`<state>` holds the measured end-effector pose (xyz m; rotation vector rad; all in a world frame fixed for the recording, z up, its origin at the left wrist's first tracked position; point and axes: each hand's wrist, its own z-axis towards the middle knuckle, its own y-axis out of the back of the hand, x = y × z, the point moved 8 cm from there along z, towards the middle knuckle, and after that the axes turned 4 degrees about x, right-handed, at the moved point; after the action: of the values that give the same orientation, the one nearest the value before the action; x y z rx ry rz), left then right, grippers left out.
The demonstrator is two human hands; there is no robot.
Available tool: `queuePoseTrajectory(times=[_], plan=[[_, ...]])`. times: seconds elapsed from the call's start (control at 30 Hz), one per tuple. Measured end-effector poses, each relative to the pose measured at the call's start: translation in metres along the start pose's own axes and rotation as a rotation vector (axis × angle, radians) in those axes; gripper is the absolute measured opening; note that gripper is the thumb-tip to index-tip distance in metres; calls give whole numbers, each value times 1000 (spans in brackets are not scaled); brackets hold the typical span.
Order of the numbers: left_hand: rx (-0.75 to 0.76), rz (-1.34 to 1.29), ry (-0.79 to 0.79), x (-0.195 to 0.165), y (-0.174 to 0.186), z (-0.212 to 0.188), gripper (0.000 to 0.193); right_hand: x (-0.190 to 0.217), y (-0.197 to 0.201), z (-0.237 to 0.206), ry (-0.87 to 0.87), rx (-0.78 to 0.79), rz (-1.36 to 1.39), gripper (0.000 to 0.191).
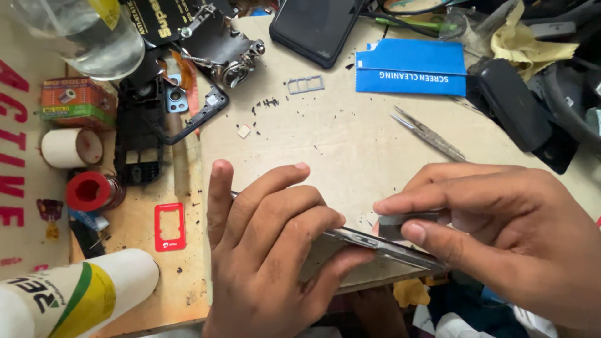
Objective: The person disassembles a smartphone on a cluttered workbench, lifting the back cover and working around the battery, then presses the phone together and powers it on to test the screen. They repeatedly press the frame edges, handle small components, and reassemble the device by hand.
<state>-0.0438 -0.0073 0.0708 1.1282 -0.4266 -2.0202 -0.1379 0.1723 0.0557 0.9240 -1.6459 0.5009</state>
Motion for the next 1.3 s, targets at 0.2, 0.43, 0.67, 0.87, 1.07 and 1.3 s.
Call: queuePoseTrajectory(times=[0.2, 0.43, 0.67, 0.87, 1.07, 1.3], plan=[[22, 11, 22, 1, -2, -3, 37, 12, -5, 3, 60, -4, -61, 30], [-17, -1, 8, 1, -3, -4, 36, 43, -18, -9, 302, -42, -700, 33], [-47, -17, -75, -4, 2, -1, 29, 8, -5, 19, -14, 114, -17, 21], [-68, -34, -92, -10, 7, 3, 20, -19, 0, 14, -151, 76, 152, 20], [-58, -59, -59, -8, 5, 6, 23, -31, 3, 16, -230, 63, 155, 24], [-54, -51, -56, -8, 6, 5, 21, -38, -2, 22, -187, 161, 316, 22]])
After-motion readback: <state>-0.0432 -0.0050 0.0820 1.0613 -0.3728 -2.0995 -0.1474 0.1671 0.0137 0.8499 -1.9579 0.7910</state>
